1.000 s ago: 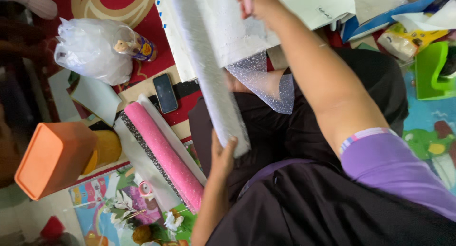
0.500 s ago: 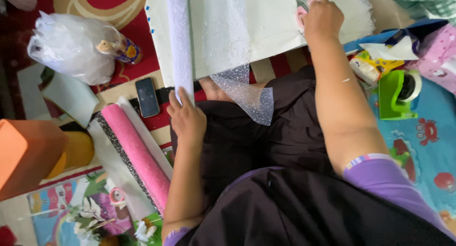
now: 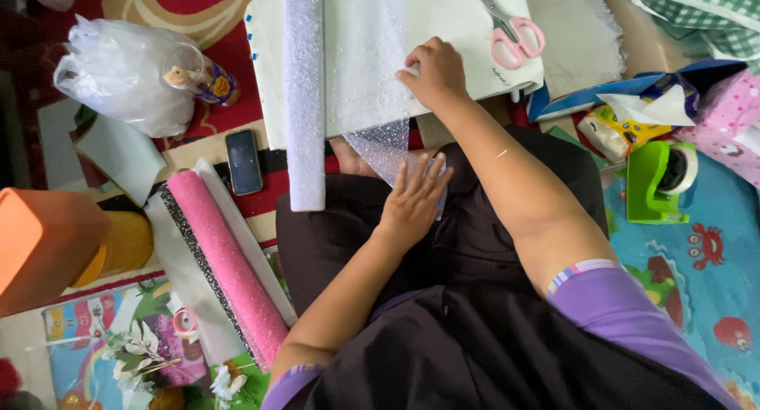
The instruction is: The person uses scissors to cut bubble wrap on a white board while sitting on the floor, handling several pieces of wrap and a green checkered cloth.
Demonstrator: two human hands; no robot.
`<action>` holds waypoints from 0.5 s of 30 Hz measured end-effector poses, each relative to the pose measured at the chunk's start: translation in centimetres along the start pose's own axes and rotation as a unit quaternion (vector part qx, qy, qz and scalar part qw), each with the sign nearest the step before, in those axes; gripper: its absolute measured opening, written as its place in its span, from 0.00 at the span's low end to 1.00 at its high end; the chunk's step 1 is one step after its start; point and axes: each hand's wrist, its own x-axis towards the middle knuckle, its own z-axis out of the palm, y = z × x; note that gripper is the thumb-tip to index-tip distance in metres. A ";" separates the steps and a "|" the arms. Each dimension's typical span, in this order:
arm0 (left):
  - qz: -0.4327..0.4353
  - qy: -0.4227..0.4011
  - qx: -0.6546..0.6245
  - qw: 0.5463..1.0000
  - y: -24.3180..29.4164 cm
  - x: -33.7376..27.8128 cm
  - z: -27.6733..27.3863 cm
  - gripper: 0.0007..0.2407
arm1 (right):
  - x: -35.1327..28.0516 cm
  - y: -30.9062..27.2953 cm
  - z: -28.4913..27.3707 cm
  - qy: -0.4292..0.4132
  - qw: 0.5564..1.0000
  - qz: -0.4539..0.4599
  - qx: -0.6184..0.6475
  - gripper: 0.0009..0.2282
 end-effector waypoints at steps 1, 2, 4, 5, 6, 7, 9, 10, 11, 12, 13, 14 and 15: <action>0.015 -0.121 0.080 0.989 0.2 0.2 0.5 0.29 | 0.0 0.0 -0.2 0.008 0.996 0.015 0.090 0.11; 0.029 -0.239 0.158 0.958 0.3 0.4 1.0 0.38 | 0.0 0.1 -0.4 0.016 0.983 0.030 0.179 0.05; 0.025 -0.186 0.152 0.970 -0.4 0.2 2.4 0.32 | -0.1 0.9 -0.9 0.034 0.968 0.038 0.248 0.05; 0.021 -0.134 0.144 0.980 -0.6 0.0 3.2 0.27 | -0.4 1.4 -1.2 0.050 0.947 0.049 0.314 0.04; 0.022 -0.135 0.142 0.980 -0.7 0.0 3.1 0.27 | -0.3 1.8 -1.3 0.050 0.947 0.051 0.314 0.04; 0.007 -0.067 0.141 0.988 -0.8 -0.1 3.0 0.15 | -0.3 2.3 -1.5 0.059 0.915 0.084 0.391 0.05; -0.007 0.000 0.136 0.991 -0.8 -0.1 3.0 0.08 | -0.2 2.9 -1.9 0.069 0.875 0.119 0.465 0.07; -0.028 -0.100 0.096 0.990 -0.6 0.0 3.0 0.16 | -0.2 3.1 -2.3 0.069 0.825 0.173 0.533 0.07; -0.050 -0.198 0.055 0.977 -0.6 0.0 3.0 0.30 | -0.1 3.1 -2.7 0.068 0.767 0.225 0.597 0.07; -0.048 -0.200 0.055 0.977 -0.5 -0.2 3.1 0.30 | -0.1 3.4 -2.5 0.068 0.766 0.226 0.597 0.07; -0.059 -0.188 0.081 0.977 -0.4 -0.3 3.3 0.39 | 0.0 3.6 -2.4 0.076 0.723 0.235 0.645 0.08; -0.070 -0.176 0.106 0.976 -0.4 -0.5 3.4 0.49 | 0.0 3.8 -2.2 0.083 0.677 0.242 0.690 0.09; -0.071 -0.176 0.107 0.976 -0.4 -0.4 3.5 0.49 | -0.1 3.6 -2.1 0.083 0.677 0.242 0.690 0.09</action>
